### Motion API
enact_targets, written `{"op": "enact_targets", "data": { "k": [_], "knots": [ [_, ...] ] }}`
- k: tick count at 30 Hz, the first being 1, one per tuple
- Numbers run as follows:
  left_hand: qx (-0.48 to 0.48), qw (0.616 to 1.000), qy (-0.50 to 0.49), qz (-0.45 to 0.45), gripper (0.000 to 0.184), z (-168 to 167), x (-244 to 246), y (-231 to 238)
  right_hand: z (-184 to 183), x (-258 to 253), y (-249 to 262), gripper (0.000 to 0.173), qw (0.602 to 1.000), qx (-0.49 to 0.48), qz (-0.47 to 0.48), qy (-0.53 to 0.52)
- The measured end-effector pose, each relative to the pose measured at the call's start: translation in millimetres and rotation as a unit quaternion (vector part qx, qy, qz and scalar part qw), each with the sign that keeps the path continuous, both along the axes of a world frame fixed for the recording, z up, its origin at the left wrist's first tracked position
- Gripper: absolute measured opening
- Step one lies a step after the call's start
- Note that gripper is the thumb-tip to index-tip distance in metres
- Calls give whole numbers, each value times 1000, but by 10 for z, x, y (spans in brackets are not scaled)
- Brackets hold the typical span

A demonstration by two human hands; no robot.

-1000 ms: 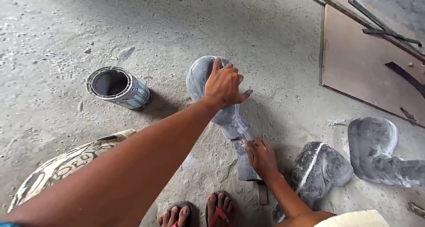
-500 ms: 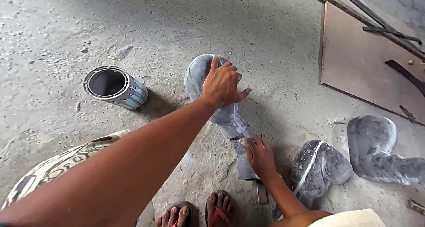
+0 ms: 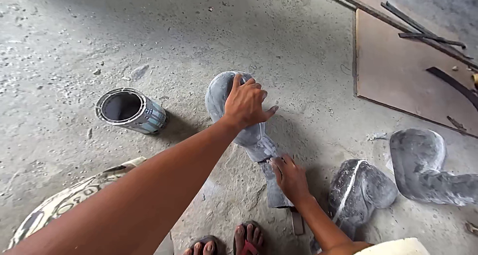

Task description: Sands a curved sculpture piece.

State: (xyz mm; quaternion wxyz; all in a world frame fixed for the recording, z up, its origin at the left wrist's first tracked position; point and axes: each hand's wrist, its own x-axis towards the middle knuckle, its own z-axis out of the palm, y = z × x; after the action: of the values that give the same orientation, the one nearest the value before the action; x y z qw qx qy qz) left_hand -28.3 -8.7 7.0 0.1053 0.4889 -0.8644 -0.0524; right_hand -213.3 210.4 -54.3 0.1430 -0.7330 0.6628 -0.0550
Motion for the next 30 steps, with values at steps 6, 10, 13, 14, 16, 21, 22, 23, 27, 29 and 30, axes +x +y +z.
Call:
{"op": "enact_targets", "data": {
  "k": [6,10,13,14,16,21,22,23,27,29,30],
  "knots": [
    [9,1000,-12,3,66,-15,-5,-14,1,49,-62,28,1000,-2,-17,-7],
    [1,1000,3,2,65,-4,-3,7,66,-42,54,35,999,39,-3,-3],
    [3,1000,2,8,64,-4,-2,-2,84,17,-45,32,1000,30,2,-6],
    [6,1000,-2,6,64,-10,-14,10,105,33,-109,31,999,42,3,-3],
    [5,1000,-1,5,64,0,-28,-2,134,-3,-151,32,998,68,12,4],
    [11,1000,-5,10,63,9,-29,8,144,-4,-110,32,998,62,20,18],
    [13,1000,-9,8,63,5,-45,15,138,6,-143,31,998,61,17,19],
    [12,1000,-11,6,64,10,-66,5,138,-5,-163,31,998,61,18,22],
    [7,1000,-1,10,64,5,-38,15,99,-60,5,33,998,42,46,21],
    [12,1000,-2,13,63,-3,-27,17,81,-19,-37,31,998,25,55,20],
    [14,1000,-3,11,63,-4,-39,18,73,-1,-73,29,998,20,55,22]
  ]
}}
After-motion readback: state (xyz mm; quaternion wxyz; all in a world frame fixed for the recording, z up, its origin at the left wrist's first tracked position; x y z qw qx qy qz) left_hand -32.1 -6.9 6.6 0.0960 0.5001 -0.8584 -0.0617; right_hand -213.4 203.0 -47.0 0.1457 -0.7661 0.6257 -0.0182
